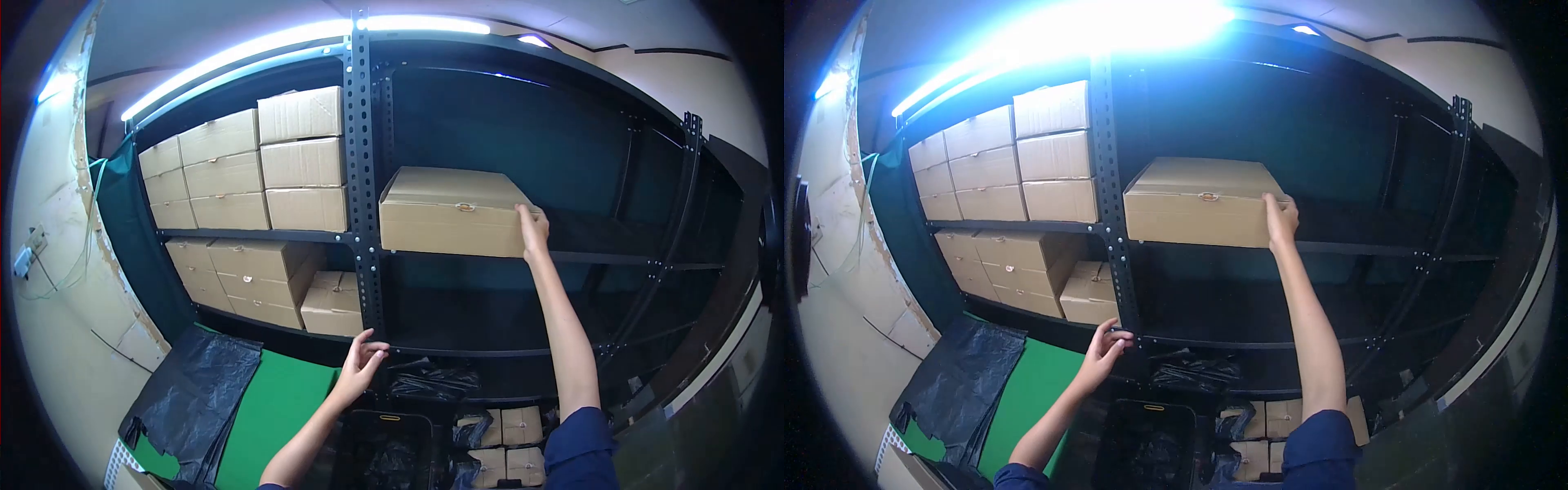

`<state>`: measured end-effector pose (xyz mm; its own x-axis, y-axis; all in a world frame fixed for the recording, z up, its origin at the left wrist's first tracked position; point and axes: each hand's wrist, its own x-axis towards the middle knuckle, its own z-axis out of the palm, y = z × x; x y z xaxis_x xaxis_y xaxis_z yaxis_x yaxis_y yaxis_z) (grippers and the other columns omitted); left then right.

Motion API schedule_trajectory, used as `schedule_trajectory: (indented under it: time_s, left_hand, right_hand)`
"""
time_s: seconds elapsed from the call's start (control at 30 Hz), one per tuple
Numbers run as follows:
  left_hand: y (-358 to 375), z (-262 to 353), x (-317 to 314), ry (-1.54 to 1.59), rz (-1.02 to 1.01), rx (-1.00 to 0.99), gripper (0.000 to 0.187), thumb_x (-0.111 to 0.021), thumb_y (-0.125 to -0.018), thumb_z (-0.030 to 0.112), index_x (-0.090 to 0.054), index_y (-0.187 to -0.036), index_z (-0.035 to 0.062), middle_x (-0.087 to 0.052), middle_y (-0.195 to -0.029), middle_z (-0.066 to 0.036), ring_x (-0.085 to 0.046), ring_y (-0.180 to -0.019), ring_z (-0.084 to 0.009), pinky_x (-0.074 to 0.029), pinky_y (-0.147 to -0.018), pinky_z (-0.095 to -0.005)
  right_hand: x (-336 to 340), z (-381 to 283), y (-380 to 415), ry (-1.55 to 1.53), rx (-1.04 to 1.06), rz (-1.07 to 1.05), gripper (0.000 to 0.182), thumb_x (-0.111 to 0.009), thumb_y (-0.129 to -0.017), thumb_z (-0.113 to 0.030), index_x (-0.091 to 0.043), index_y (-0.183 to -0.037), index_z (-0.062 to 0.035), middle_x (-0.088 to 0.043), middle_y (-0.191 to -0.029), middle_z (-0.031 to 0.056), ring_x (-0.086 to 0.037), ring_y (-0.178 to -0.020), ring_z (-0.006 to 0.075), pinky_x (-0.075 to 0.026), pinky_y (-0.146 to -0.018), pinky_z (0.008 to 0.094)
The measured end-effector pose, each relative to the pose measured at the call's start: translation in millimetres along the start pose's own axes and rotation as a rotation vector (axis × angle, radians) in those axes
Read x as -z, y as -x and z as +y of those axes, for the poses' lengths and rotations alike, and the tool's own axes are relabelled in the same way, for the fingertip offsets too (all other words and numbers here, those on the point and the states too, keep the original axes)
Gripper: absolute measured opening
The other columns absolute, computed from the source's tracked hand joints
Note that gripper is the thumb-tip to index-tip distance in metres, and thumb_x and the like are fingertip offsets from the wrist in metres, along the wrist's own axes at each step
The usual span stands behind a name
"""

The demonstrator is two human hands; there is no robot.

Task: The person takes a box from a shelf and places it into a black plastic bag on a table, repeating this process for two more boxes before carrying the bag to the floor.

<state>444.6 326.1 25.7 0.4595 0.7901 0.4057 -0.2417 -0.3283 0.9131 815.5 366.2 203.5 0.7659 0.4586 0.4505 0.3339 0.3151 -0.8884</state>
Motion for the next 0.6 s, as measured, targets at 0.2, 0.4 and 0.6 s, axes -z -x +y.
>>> schedule_trajectory:
  time_s: [0.2, 0.4, 0.6]
  left_hand:
    - [-31.0, 32.4, -0.3, 0.045, 0.052, 0.123, 0.052, -0.051, -0.089, 0.025, -0.027, -0.132, 0.0079, -0.044, -0.125, -0.01, -0.044, -0.111, -0.0176, -0.035, -0.093, -0.0319]
    - [-122.4, 80.9, -13.1, 0.03, 0.066, 0.004, 0.077, -0.033, -0.082, 0.065, -0.013, -0.139, 0.0177, -0.015, -0.142, -0.015, -0.015, -0.131, -0.0343, -0.018, -0.099, -0.0557]
    - [-133.7, 89.2, -54.5, -0.033, 0.197, -0.162, 0.062, -0.057, -0.084, 0.033, -0.031, -0.132, 0.004, -0.047, -0.121, -0.015, -0.044, -0.112, -0.0202, -0.034, -0.094, -0.0293]
  right_hand:
    - [56.4, -22.8, 31.1, -0.177, -0.074, -0.168, 0.051, -0.064, -0.074, -0.031, -0.051, -0.111, 0.0013, -0.055, -0.103, 0.0099, -0.053, -0.095, 0.0182, -0.042, -0.081, 0.0305]
    - [100.0, -41.4, 66.8, -0.093, -0.026, -0.385, 0.049, -0.058, -0.078, -0.031, -0.049, -0.116, -0.0005, -0.055, -0.106, 0.007, -0.048, -0.105, 0.0172, -0.035, -0.091, 0.0312]
    - [103.1, -14.2, 86.9, -0.432, -0.24, -0.318, 0.059, -0.046, -0.084, -0.036, -0.034, -0.132, -0.0043, -0.035, -0.134, 0.009, -0.03, -0.125, 0.0214, -0.022, -0.102, 0.0338]
